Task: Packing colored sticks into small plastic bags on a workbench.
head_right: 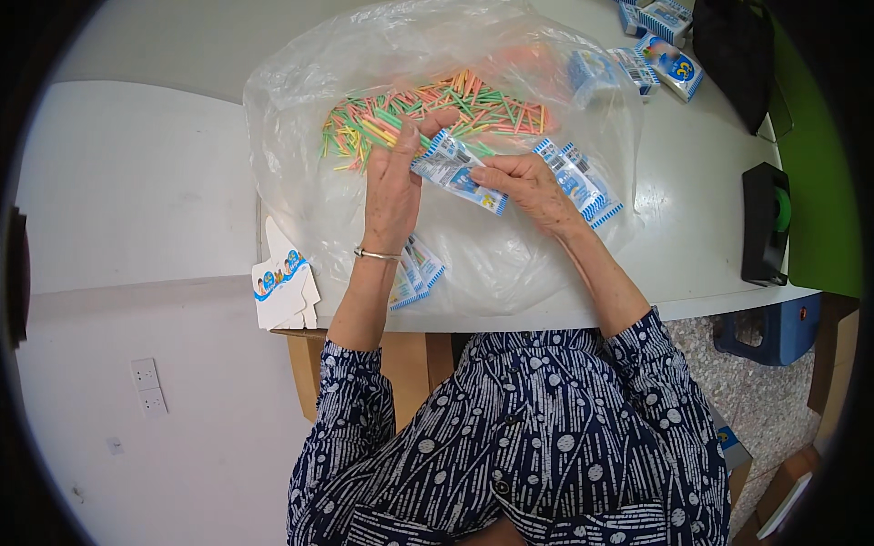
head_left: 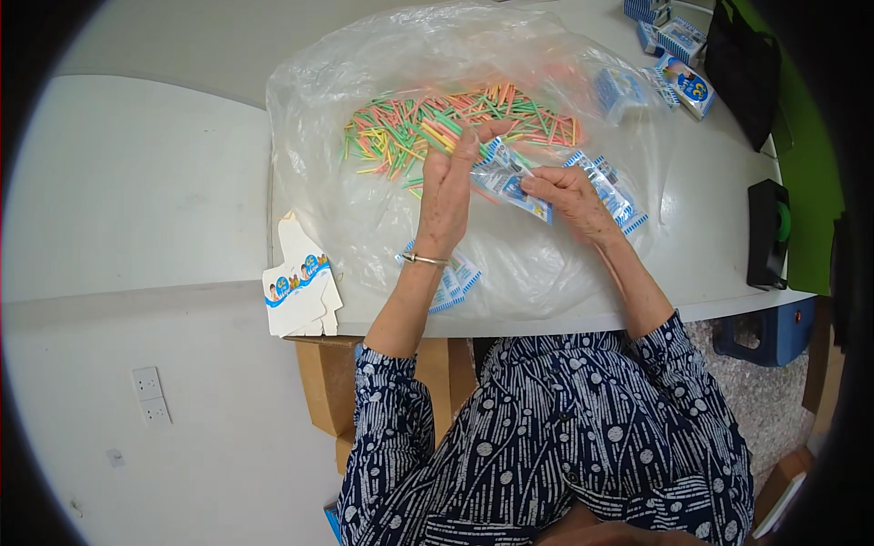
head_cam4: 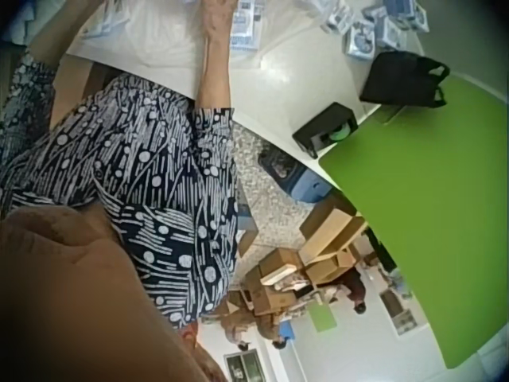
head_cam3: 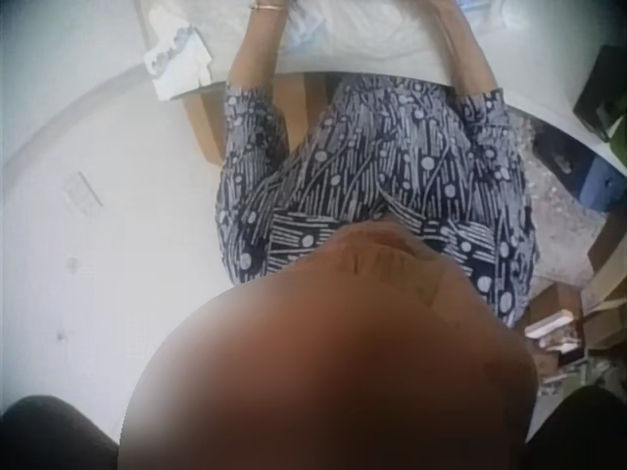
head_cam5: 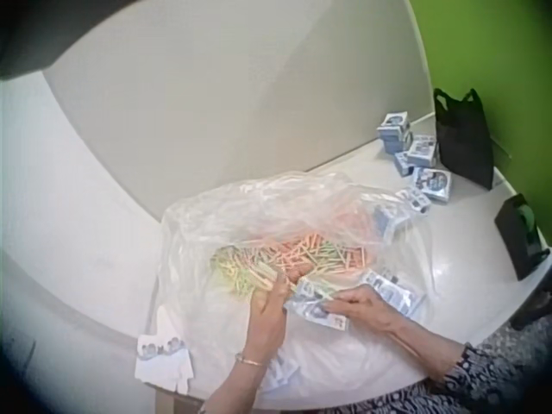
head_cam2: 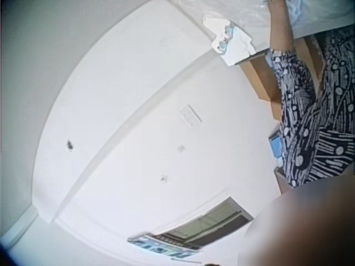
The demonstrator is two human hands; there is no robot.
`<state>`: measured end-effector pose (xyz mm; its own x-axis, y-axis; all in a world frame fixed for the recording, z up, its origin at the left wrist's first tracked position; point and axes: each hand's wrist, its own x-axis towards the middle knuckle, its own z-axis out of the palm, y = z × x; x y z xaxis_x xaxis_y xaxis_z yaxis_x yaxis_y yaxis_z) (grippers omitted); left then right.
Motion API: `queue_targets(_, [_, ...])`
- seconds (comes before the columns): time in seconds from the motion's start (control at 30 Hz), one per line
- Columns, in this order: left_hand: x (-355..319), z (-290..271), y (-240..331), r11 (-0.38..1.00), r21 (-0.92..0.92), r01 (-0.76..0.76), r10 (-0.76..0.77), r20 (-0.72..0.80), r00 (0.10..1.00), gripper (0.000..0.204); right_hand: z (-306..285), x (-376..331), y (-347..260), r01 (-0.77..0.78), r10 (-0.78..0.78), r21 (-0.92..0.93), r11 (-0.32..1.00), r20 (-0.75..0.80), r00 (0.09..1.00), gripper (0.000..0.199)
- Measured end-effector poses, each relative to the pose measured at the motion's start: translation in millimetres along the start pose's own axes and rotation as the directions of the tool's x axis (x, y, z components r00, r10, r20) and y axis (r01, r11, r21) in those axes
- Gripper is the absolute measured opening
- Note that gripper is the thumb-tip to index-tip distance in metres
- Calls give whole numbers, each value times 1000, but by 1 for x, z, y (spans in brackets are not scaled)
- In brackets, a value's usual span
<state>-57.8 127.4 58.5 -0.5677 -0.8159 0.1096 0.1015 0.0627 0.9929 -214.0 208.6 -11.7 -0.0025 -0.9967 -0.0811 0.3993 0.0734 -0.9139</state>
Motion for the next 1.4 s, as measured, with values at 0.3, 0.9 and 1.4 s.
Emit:
queue_targets(0.3, [-7,-5,-1,998,-59,12,-9,62,998,36,2,0,0,7,-8,-67,998,-17,1000,27])
queue_targets(0.9, [42,-41,11,941,241,-236,290,-221,931,20,-6,4,9,132,-137,-112,985,-39,990,29])
queue_targets(1.4, [2,-17,8,908,404,-110,20,221,975,31,-3,1,1,25,-25,29,999,7,1000,34])
